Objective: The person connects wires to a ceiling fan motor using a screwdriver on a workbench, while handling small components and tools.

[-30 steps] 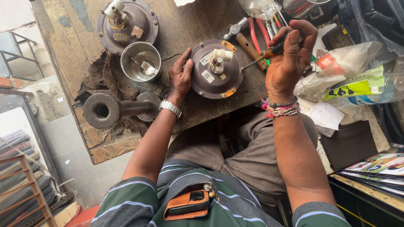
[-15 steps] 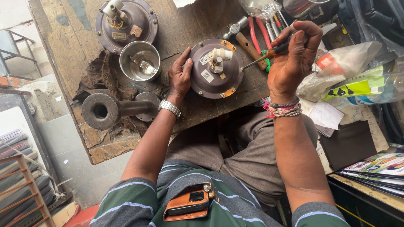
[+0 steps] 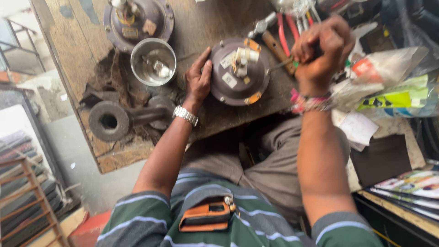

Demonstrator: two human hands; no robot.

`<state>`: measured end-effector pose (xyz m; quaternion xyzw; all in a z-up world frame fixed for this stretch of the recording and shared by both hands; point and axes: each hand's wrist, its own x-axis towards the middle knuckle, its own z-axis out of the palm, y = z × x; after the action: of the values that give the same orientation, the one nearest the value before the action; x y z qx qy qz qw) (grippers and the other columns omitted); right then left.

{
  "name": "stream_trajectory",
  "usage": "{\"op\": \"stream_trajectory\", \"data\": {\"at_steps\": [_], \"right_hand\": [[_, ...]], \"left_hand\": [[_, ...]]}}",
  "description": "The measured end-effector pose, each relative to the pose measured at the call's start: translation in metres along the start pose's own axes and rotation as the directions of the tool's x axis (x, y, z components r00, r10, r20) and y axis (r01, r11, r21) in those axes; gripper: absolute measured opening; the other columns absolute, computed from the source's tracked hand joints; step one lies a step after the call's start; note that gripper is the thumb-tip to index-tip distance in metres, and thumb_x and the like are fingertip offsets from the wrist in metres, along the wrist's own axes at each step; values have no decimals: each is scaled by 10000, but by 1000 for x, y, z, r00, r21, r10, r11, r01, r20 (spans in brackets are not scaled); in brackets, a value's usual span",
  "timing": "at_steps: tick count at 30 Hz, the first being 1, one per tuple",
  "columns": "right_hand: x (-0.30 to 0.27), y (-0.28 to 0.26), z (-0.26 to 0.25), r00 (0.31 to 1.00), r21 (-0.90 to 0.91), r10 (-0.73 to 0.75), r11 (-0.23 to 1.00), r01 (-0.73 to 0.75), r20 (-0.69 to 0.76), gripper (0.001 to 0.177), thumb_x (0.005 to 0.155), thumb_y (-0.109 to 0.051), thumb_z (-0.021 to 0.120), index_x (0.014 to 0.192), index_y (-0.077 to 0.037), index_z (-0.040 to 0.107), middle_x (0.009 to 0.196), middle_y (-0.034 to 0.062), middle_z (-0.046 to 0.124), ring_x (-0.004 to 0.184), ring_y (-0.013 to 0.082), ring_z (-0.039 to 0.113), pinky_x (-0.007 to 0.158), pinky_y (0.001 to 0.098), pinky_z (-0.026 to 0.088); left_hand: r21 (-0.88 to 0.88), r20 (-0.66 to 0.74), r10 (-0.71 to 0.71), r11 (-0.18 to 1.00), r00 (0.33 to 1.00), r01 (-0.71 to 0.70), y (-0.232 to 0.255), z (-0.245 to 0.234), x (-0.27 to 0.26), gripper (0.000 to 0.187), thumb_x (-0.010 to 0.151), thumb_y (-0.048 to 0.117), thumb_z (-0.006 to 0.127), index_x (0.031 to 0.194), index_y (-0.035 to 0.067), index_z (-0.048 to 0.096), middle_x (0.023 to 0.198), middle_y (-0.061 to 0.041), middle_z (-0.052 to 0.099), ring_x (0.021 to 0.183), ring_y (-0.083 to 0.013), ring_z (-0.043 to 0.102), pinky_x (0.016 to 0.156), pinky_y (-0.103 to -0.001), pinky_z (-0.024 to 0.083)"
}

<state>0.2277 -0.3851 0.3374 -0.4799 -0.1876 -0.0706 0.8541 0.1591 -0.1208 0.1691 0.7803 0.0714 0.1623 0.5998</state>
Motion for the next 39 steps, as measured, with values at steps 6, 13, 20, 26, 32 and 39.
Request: {"op": "stream_trajectory", "data": {"at_steps": [6,13,20,26,32,39], "right_hand": [[10,-11,-4,993,-80,43,996,-34,111,281,1097,-208,584,898,-15,541,659,82,524,462,157,409,443,310,343],[2,15,21,951,-391,-249,906,162,-184,235,1181,-205,588,1030,-28,552,719,66,516,561,143,478,515,277,396],[0,10,23,921,-320,-303,922,219,-244,233,1175,-192,556,1007,-43,493,743,59,498,527,115,437,485,252,395],[-8,11,25,918,-383,-340,891,245,-203,264,1184,-214,546,1006,-29,487,740,68,498,525,122,450,499,251,398],[-9,11,28,932,-407,-307,889,209,-192,238,1184,-213,544,1032,-38,492,747,55,508,573,110,475,519,242,430],[-6,5,29,966,-444,-252,872,205,-49,232,1182,-202,530,1034,-25,505,815,68,551,669,155,533,663,299,486]], "left_hand": [[-52,-39,65,996,997,-67,-1,5,0,393,1036,178,604,1413,68,622,1377,-178,683,1296,-267,651,1094,-358,497],[-49,-38,27,998,999,-29,1,2,4,387,1030,211,635,1400,96,640,1363,-168,700,1275,-249,678,1078,-349,524],[-76,-8,-6,997,1000,5,9,0,2,397,1036,236,615,1411,108,632,1351,-168,700,1266,-249,676,1068,-346,535],[-53,-19,23,998,1000,-24,7,0,3,395,1041,230,630,1408,83,629,1368,-174,692,1283,-252,670,1081,-348,525],[-72,-13,20,997,1000,-21,8,0,4,399,1042,212,620,1418,80,620,1379,-182,686,1288,-248,663,1085,-341,521],[-90,-7,23,996,1000,-24,14,0,4,394,1046,181,607,1421,60,615,1375,-186,690,1287,-244,661,1096,-339,502]]}}
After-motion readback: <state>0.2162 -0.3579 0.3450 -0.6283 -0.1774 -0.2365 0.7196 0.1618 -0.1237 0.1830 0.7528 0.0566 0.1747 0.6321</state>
